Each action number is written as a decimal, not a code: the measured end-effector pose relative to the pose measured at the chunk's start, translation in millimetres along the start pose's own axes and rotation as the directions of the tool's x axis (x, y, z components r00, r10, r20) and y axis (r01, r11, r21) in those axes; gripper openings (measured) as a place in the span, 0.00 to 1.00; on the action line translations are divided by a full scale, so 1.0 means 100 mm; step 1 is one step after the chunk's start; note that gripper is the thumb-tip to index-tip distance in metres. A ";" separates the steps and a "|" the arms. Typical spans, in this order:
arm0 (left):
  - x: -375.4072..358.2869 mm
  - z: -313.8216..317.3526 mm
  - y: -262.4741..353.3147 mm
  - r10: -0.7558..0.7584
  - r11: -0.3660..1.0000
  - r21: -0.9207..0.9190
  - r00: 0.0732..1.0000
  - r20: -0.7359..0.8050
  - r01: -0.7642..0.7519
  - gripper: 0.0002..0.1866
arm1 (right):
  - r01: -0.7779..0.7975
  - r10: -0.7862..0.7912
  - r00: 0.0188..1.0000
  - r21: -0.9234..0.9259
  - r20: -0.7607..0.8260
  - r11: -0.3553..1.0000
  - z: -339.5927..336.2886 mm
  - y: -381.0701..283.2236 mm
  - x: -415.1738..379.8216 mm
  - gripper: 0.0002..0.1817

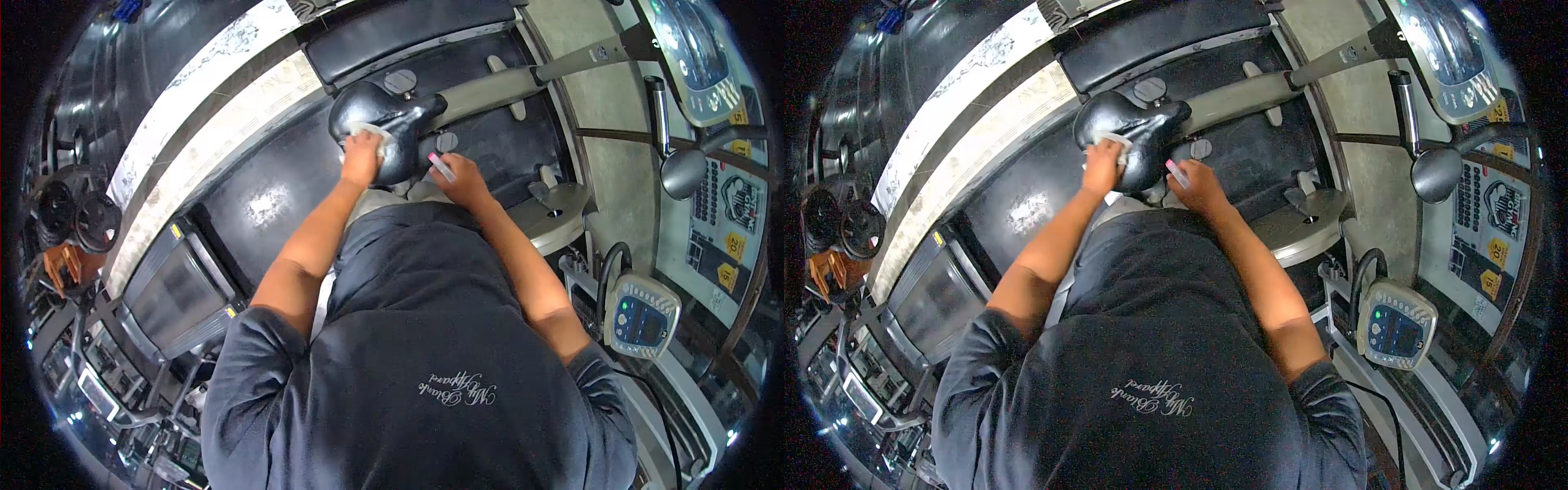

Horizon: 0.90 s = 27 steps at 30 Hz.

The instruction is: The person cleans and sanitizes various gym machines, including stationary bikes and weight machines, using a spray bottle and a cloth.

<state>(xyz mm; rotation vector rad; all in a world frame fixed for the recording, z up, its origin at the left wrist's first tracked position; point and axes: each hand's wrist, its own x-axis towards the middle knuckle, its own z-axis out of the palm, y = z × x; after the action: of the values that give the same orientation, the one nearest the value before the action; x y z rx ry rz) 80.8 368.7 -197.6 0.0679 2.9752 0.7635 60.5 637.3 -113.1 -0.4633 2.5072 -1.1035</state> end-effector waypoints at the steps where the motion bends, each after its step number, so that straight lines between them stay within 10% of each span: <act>1: -0.05 0.07 0.12 0.100 0.995 -0.022 0.995 0.024 -0.099 0.24 | 0.005 -0.005 1.000 -0.002 -0.005 1.000 0.00 0.00 0.01 0.16; 5: -0.23 0.04 0.09 0.371 0.927 -0.132 0.907 0.200 -0.351 0.27 | -0.014 0.014 1.000 0.017 0.002 1.000 0.02 -0.02 0.05 0.16; 8: -0.30 -0.15 -0.31 0.333 0.942 -0.051 0.909 0.250 -0.331 0.26 | -0.019 0.019 1.000 0.006 0.014 1.000 0.02 0.02 0.03 0.16; 11: -0.31 -0.33 -0.51 -0.008 1.000 0.031 0.985 0.174 0.002 0.24 | -0.040 0.040 0.999 0.005 0.005 0.999 -0.02 0.03 0.00 0.16; 18: -0.17 0.08 0.27 0.396 0.916 -0.159 0.891 0.223 -0.368 0.24 | 0.002 -0.002 1.000 -0.001 0.010 1.000 0.02 0.04 0.05 0.15; 24: -0.32 0.06 -0.09 0.394 0.918 -0.052 0.894 0.213 -0.392 0.28 | 0.058 -0.058 0.998 -0.036 0.014 0.998 0.06 0.04 0.07 0.15; 27: -0.46 -0.23 -0.44 0.162 0.984 0.044 0.968 0.194 -0.173 0.28 | 0.047 -0.047 0.999 -0.006 0.009 0.999 0.02 0.05 0.06 0.15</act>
<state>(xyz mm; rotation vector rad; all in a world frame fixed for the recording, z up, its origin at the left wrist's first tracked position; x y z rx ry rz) 123.4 316.3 -195.9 0.3784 2.8353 0.6413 54.7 637.0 -119.4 -0.5301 2.5040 -1.1091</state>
